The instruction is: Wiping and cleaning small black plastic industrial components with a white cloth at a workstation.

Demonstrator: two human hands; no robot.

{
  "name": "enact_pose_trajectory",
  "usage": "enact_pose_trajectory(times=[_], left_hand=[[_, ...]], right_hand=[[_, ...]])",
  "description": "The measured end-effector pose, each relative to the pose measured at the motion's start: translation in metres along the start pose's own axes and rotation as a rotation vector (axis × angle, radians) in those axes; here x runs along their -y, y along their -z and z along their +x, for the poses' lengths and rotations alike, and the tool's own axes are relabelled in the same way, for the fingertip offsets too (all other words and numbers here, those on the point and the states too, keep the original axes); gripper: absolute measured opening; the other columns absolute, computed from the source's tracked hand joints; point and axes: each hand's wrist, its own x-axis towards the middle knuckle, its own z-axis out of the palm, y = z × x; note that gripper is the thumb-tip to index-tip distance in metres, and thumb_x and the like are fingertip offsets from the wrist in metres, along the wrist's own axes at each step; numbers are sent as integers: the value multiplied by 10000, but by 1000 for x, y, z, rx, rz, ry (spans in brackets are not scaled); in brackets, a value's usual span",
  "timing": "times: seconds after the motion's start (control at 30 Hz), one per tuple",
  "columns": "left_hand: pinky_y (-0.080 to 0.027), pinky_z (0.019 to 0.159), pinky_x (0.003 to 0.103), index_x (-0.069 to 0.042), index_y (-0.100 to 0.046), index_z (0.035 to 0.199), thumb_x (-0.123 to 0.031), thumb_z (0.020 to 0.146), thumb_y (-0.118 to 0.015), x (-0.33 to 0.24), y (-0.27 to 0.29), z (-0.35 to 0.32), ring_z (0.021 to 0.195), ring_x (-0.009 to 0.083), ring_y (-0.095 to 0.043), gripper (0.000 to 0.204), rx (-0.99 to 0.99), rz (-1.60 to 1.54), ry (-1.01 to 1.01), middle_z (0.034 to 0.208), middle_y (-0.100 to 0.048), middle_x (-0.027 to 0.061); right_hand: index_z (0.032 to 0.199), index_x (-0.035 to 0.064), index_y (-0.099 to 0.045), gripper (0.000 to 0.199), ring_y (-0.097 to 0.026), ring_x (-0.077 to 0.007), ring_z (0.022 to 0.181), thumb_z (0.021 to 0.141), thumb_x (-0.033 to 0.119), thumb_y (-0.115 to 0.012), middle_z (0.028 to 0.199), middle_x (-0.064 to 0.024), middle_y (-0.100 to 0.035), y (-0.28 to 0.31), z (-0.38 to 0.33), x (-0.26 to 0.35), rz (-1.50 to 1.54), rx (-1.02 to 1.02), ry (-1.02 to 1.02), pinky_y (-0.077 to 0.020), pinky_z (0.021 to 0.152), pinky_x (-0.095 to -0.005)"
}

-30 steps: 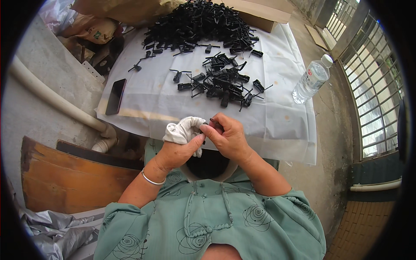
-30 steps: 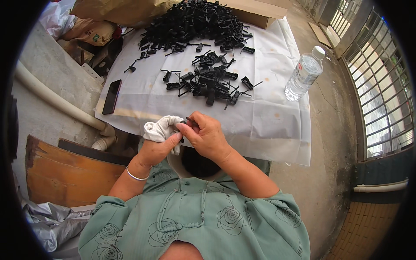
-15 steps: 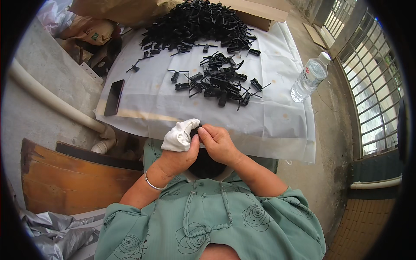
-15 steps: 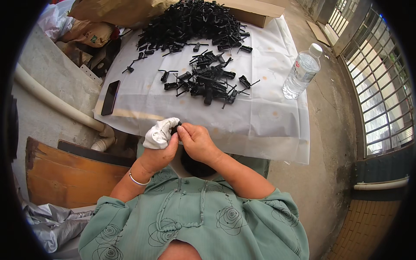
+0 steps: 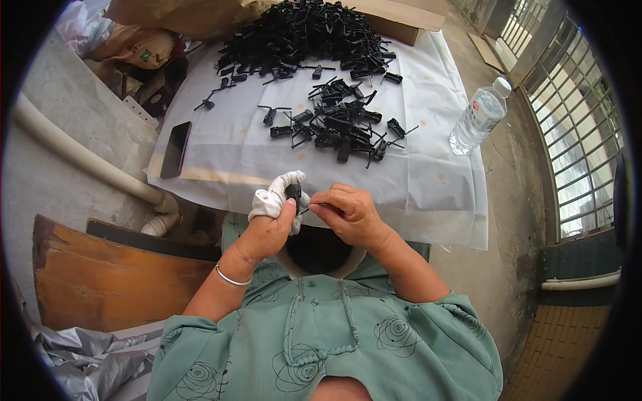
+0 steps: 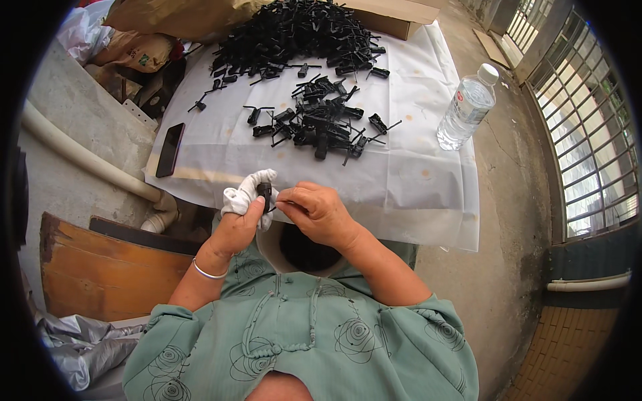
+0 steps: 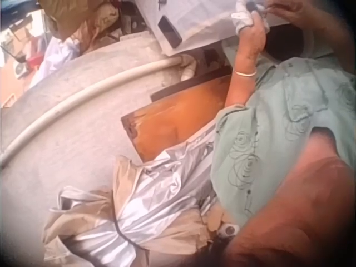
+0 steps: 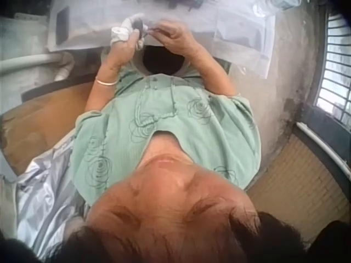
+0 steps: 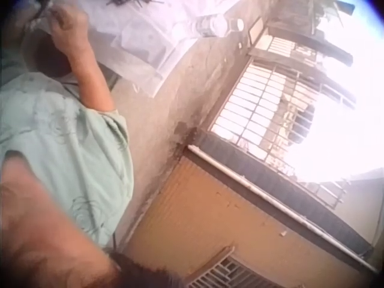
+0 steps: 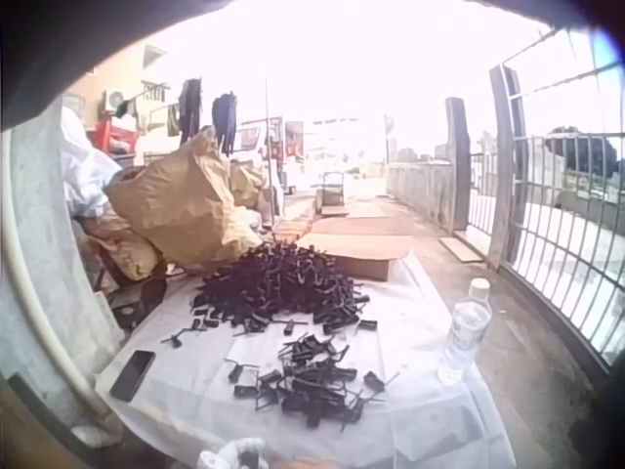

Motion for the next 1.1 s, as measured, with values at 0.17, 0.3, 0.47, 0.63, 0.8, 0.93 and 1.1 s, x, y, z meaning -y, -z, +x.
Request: enact_pose_trajectory(times=[0.17,0.3,0.47,0.63,0.8,0.93,1.1], left_hand=[[-374,529,185,-45,-419,1164,-20,826,-400,-5,-3,-4,599,43,-401,339,223,-134,95,861,-494,24],[-404,600,225,-40,-449,1090,-25,819,-409,-4,-2,-5,676,70,-423,275,149,-65,66,860,-490,21],[-412,798,287,-13,-449,1071,-35,805,-418,-3,-8,-4,878,181,-488,269,85,327,-142,947,-493,78],[-444,693,353,9,-453,1025,-35,788,-433,4,-12,-3,745,310,-541,242,-5,547,-371,857,-534,162],[-432,859,377,19,-503,1132,-104,794,-539,5,1,4,984,351,-531,361,48,731,-464,1056,-564,206],[-416,907,368,6,-558,1109,-141,795,-587,9,11,8,1058,333,-503,348,14,731,-341,1112,-557,199],[-472,622,235,3,-564,1072,-160,904,-513,25,7,9,736,85,-570,240,13,226,-20,959,-604,51]], right_hand=[[794,21,-570,76,-450,-103,559,815,65,-629,658,-45,-527,-8,1,11,163,-65,-340,-398,514,-250],[783,16,-543,142,-413,-102,561,870,125,-572,642,-47,-509,-2,0,14,191,27,-312,-396,525,-260],[773,-7,-526,219,-402,-124,560,908,163,-495,607,-74,-478,-6,2,13,204,198,-380,-399,538,-295],[741,-13,-514,227,-395,-180,534,899,150,-498,593,-100,-489,-21,-5,6,171,91,-353,-390,527,-309],[722,-6,-493,251,-478,-274,510,882,185,-520,611,-138,-550,0,7,-15,-167,93,-306,-416,509,-350],[755,13,-486,277,-586,-328,575,834,263,-574,640,-166,-583,10,31,-43,-840,-52,-450,-463,515,-405],[777,14,-483,303,-613,-308,611,788,289,-609,679,-160,-601,7,25,-47,-907,-31,-491,-478,530,-403]])
